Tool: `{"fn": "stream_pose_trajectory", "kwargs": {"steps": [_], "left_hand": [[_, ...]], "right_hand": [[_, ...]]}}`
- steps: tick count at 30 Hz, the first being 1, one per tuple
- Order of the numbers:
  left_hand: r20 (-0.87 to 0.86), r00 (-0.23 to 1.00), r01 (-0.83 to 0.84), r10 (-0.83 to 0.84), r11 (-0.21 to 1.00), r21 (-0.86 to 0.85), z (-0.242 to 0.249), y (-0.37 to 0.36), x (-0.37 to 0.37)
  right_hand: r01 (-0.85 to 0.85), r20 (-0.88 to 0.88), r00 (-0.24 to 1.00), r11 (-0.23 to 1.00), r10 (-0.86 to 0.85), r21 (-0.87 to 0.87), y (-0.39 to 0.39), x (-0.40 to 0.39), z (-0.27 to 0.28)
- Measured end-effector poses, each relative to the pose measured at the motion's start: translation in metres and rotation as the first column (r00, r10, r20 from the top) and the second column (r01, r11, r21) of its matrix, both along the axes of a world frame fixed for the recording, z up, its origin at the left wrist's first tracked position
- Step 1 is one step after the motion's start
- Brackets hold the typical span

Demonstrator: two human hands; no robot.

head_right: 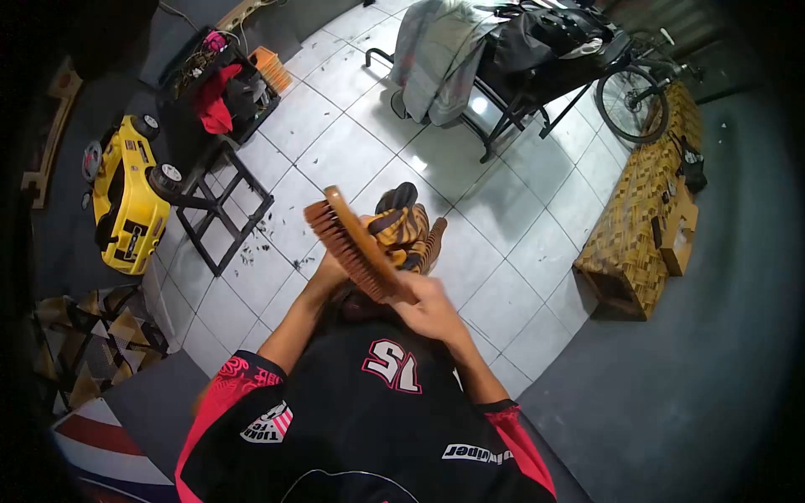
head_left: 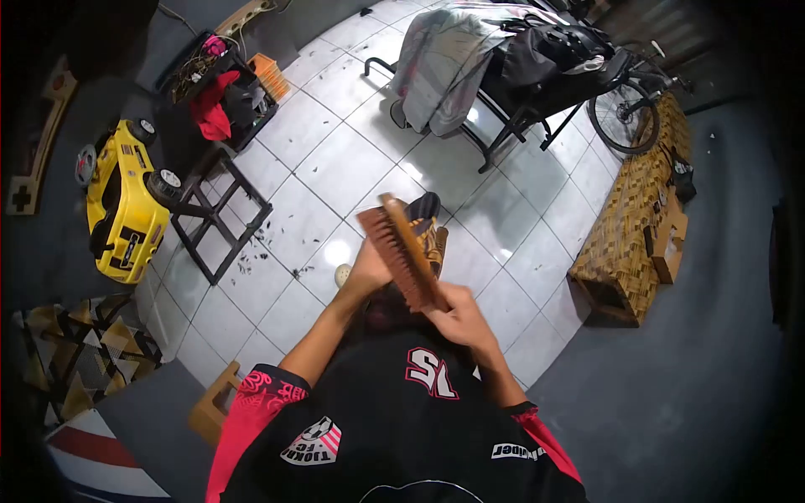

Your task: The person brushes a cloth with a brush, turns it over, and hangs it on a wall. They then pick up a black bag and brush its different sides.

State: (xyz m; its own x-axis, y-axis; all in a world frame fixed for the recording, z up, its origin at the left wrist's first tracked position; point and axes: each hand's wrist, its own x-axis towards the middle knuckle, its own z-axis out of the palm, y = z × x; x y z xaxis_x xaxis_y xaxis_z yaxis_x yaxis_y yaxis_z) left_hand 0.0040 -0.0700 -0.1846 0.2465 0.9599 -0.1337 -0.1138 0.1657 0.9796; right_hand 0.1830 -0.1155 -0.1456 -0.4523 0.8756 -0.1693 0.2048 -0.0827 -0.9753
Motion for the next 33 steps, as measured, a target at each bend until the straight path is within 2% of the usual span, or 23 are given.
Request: {"fn": "stream_pose_trajectory", "kwargs": {"steps": [1,2,3,4,6,7,10,12,14,16,18,20,22,23,24,27,28,29,31,33], "left_hand": [[-0.032,0.999,-0.034,0.04,0.987,0.158,0.016,0.005,0.002],[-0.142,0.989,0.049,-0.033,0.992,0.113,0.009,0.011,-0.003],[-0.197,0.976,0.136,-0.09,0.962,0.238,0.017,0.016,-0.005],[-0.232,0.954,0.253,-0.192,0.928,0.273,0.028,0.019,-0.008],[-0.31,0.871,0.474,-0.382,0.819,0.324,0.044,0.021,-0.011],[-0.296,0.876,0.474,-0.38,0.792,0.384,0.046,0.022,-0.008],[-0.289,0.864,0.501,-0.412,0.76,0.413,0.061,0.031,-0.012],[-0.303,0.897,0.417,-0.323,0.846,0.333,0.068,0.037,-0.02],[-0.341,0.912,0.312,-0.23,0.926,0.212,0.085,0.042,-0.03],[-0.356,0.933,0.182,-0.057,0.928,0.326,0.08,0.047,-0.042],[-0.403,0.904,0.088,0.142,0.862,0.5,0.085,0.053,-0.054],[-0.459,0.749,-0.048,0.478,0.73,0.682,0.077,0.061,-0.068],[-0.445,0.663,-0.134,0.602,0.68,0.721,0.076,0.064,-0.082],[-0.432,0.635,-0.158,0.64,0.655,0.739,0.076,0.064,-0.086],[-0.418,0.608,-0.18,0.676,0.629,0.756,0.078,0.065,-0.088],[-0.389,0.527,-0.171,0.755,0.543,0.822,0.087,0.065,-0.084],[-0.401,0.534,-0.178,0.744,0.563,0.807,0.086,0.066,-0.085],[-0.412,0.542,-0.185,0.733,0.582,0.792,0.085,0.068,-0.087],[-0.432,0.524,-0.132,0.735,0.571,0.81,0.078,0.074,-0.09],[-0.428,0.523,-0.189,0.737,0.59,0.785,0.075,0.075,-0.088]], "right_hand": [[0.123,-0.14,0.982,0.992,-0.125,-0.025,0.001,0.005,-0.01],[0.191,-0.129,0.974,0.981,-0.186,0.024,0.01,0.012,-0.009],[0.214,-0.177,0.964,0.973,-0.197,0.086,0.02,0.021,-0.004],[0.241,-0.225,0.953,0.959,-0.205,0.147,0.031,0.03,0.0],[0.186,-0.268,0.954,0.967,-0.135,0.176,0.051,0.046,-0.005],[0.123,-0.242,0.967,0.975,-0.076,0.186,0.058,0.048,0.001],[-0.205,-0.138,0.966,0.971,0.221,0.119,0.066,0.055,-0.024],[-0.441,-0.011,0.896,0.893,0.443,0.092,0.07,0.056,-0.033],[-0.377,-0.005,0.918,0.871,0.396,-0.315,0.068,0.029,0.019],[-0.282,-0.043,0.959,0.929,0.28,-0.238,0.067,0.03,-0.003],[-0.197,-0.056,0.98,0.967,0.191,-0.158,0.072,0.043,-0.02],[0.076,0.046,0.997,0.983,-0.069,-0.168,0.075,0.054,-0.009],[0.376,-0.029,0.92,0.9,-0.391,-0.221,0.082,0.062,0.007],[0.446,-0.179,0.875,0.893,-0.45,-0.065,0.087,0.069,0.0],[0.493,-0.279,0.823,0.866,-0.496,-0.086,0.09,0.075,0.004],[0.523,-0.18,0.85,0.833,-0.495,0.179,0.095,0.083,0.03],[0.51,-0.131,0.859,0.808,-0.495,0.296,0.097,0.085,0.035],[0.515,-0.171,0.856,0.788,-0.487,0.337,0.099,0.088,0.034],[0.486,-0.186,0.869,0.86,-0.458,0.154,0.093,0.091,0.051],[0.455,-0.145,0.887,0.885,-0.439,0.104,0.092,0.105,0.042]]}}
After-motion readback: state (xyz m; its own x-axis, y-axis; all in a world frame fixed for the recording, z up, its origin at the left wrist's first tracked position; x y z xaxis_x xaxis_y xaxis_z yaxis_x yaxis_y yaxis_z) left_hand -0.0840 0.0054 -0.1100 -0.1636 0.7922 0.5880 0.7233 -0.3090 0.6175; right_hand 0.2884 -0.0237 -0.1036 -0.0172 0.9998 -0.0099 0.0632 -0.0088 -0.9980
